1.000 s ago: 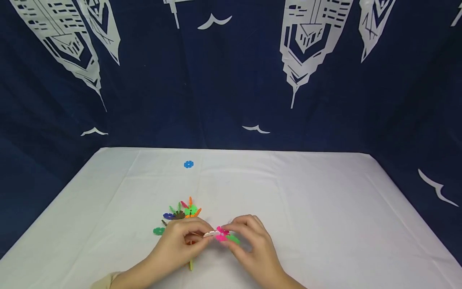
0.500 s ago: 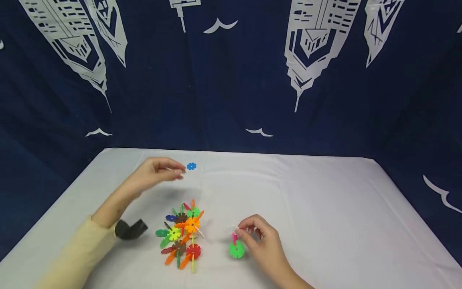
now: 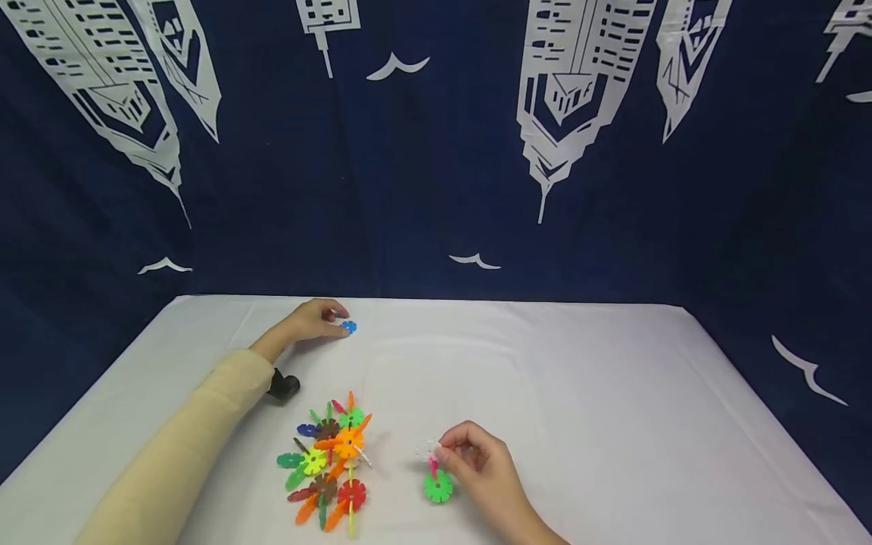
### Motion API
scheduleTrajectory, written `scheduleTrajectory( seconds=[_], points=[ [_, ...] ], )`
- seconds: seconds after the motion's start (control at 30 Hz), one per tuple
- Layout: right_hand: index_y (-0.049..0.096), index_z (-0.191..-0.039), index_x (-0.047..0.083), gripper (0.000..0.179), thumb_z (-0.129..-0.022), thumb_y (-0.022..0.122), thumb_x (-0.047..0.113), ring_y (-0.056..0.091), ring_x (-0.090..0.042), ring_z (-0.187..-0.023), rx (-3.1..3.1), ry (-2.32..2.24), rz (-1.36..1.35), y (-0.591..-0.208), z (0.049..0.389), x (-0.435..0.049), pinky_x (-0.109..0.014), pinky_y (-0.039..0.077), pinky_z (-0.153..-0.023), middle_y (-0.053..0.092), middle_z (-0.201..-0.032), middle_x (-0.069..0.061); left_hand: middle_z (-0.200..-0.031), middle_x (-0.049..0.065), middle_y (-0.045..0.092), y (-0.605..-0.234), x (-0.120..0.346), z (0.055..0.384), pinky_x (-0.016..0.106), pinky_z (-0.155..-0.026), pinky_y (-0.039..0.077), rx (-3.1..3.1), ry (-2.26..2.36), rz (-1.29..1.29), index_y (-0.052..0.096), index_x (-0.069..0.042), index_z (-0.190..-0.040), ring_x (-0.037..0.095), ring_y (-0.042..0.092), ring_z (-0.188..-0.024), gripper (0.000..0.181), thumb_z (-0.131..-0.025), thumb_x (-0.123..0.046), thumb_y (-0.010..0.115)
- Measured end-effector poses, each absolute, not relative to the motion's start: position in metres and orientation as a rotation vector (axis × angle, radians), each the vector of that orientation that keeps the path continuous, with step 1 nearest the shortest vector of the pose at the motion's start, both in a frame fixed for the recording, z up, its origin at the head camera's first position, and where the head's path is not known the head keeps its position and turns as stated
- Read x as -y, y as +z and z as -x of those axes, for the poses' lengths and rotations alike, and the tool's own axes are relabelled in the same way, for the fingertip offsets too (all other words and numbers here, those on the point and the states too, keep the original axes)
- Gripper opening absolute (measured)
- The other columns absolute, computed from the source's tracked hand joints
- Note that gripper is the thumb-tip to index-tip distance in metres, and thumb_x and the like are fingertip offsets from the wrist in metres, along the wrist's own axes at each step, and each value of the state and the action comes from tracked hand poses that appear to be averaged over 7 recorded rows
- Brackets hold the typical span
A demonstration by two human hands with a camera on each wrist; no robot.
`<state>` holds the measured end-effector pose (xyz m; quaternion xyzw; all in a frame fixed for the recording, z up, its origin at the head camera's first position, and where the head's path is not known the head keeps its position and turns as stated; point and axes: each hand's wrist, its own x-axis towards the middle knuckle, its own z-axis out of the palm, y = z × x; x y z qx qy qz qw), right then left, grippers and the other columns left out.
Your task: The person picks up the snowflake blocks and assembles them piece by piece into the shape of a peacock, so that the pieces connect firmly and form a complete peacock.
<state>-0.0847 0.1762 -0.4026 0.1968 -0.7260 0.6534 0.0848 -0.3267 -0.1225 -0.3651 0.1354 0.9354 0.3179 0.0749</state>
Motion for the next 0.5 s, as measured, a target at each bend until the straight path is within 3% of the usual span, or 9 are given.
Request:
scheduleTrajectory(
  seconds=[0.27,0.4,0.5],
  points=[
    [0.059,-0.090,-0.002,0.006,-0.086,0.062,-0.006,0.053,-0.009,-0.073,2.181,1.993,-0.543,-0.397,0.082,-0.174,-0.018,0.047,-0.060,0.058,-0.084,0.001,-0.078,0.006,0.056,-0.361,0.128,0.307,0.030,-0.065,0.045,-2.955,0.968,-0.381,0.061,0.000,-0.092,0.022,0.052,-0.073,0.020,-0.078,-0.004,0.074],
    [0.058,-0.090,-0.004,0.005,-0.086,0.062,-0.004,0.059,-0.012,-0.073,2.194,2.008,-0.543,-0.397,0.076,-0.178,-0.022,0.051,-0.061,0.061,-0.082,-0.006,-0.072,0.007,0.062,-0.345,0.141,0.275,0.029,-0.064,0.052,-2.842,1.274,-0.361,0.062,0.008,-0.103,0.020,0.062,-0.068,0.024,-0.082,-0.002,0.070],
    [0.057,-0.091,-0.006,0.007,-0.086,0.063,-0.004,0.063,-0.016,-0.072,2.178,2.026,-0.600,-0.399,0.072,-0.181,-0.028,0.054,-0.061,0.062,-0.081,-0.012,-0.079,0.012,0.066,-0.320,0.148,0.233,0.032,-0.070,0.055,-2.580,1.574,-0.369,0.055,0.015,-0.113,0.017,0.066,-0.069,0.031,-0.087,-0.001,0.063]
  ],
)
